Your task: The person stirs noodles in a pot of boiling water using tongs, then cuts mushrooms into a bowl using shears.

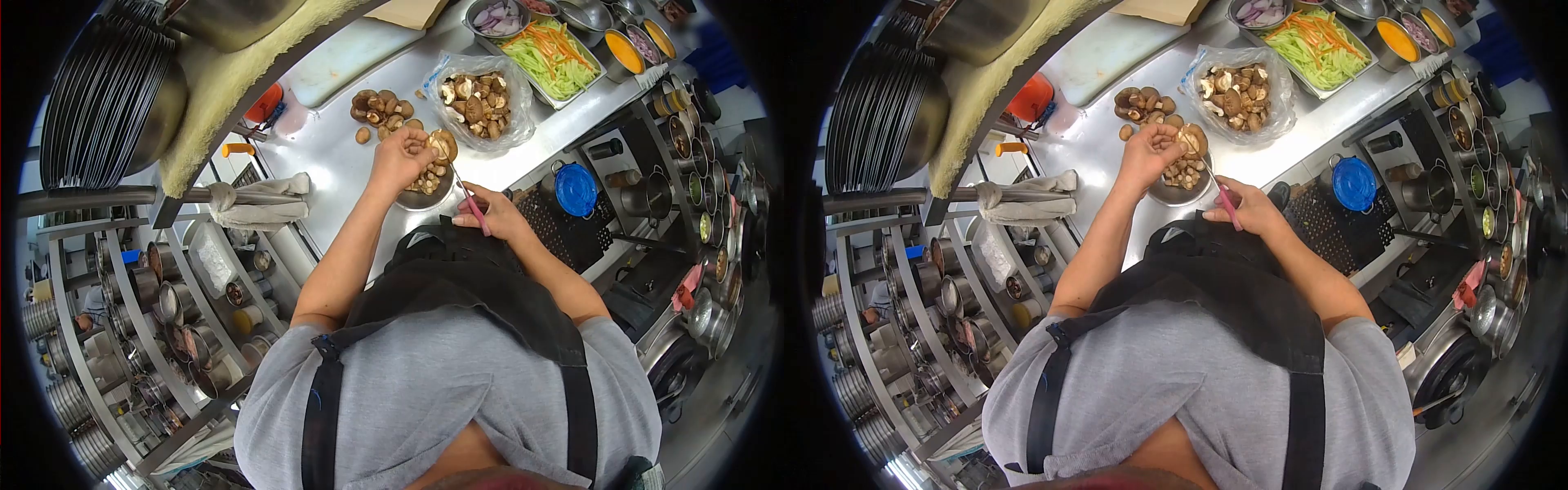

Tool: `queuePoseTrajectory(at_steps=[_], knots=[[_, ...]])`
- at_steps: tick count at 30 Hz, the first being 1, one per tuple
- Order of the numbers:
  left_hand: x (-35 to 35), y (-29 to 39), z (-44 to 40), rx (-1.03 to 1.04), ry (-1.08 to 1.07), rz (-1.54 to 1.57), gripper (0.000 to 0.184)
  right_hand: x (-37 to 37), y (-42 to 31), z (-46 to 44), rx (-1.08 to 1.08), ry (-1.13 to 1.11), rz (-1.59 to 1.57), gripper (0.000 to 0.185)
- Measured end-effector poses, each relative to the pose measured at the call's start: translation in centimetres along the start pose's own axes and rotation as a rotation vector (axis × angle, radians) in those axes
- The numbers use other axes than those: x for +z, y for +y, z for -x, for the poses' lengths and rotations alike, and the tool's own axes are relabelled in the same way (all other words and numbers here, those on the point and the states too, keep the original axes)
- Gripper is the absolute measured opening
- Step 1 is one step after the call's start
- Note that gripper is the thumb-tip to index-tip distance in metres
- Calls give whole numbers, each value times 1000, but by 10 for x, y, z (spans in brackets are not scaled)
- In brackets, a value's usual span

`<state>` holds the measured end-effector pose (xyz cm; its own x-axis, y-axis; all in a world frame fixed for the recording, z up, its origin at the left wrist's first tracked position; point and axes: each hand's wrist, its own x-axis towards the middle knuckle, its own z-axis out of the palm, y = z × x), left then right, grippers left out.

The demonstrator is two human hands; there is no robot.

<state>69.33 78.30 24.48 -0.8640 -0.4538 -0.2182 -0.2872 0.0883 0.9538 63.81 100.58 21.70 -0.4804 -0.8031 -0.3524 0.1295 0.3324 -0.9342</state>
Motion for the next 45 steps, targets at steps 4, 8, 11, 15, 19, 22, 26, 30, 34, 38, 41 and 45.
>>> queuePoseTrajectory(at_steps=[4, 8, 11, 15, 19, 22, 26, 30, 34, 38, 41, 45], knots=[[5, -3, -11, 66, 19, -11, 32, -3, -12, 3, 160, 8, -40, 74], [14, 1, -24, 69, -2, -59, 29, -14, -3, 1, 127, 61, -16, 75], [26, 10, -34, 67, -87, -139, 27, -24, 10, -12, -26, 157, 149, 80], [39, 24, -68, 126, -50, -309, 31, -46, -1, -32, -57, 206, 103, 78], [46, 28, -119, 94, -97, -434, 33, -73, -32, -38, 173, 235, -19, 63], [55, 38, -135, 137, -92, -611, 35, -90, -22, -42, 169, 252, -97, 57], [23, 47, -154, 280, -14, -477, 34, -98, -19, -18, 148, 373, -165, 62], [-28, 43, -195, 175, 103, -710, 26, -113, 29, -21, -56, 568, -3, 66], [-20, -27, -221, 123, -299, -1056, 28, -114, 34, -42, -53, 799, 10, 71], [-3, -49, -219, 146, -318, -1094, 23, -119, 22, -76, -15, 797, -26, 60], [-9, -33, -205, 214, -182, -1073, 20, -118, -7, -88, -69, 806, -133, 53], [-40, 0, -169, 281, 47, -769, 23, -117, -64, -81, -309, 806, -234, 47]])
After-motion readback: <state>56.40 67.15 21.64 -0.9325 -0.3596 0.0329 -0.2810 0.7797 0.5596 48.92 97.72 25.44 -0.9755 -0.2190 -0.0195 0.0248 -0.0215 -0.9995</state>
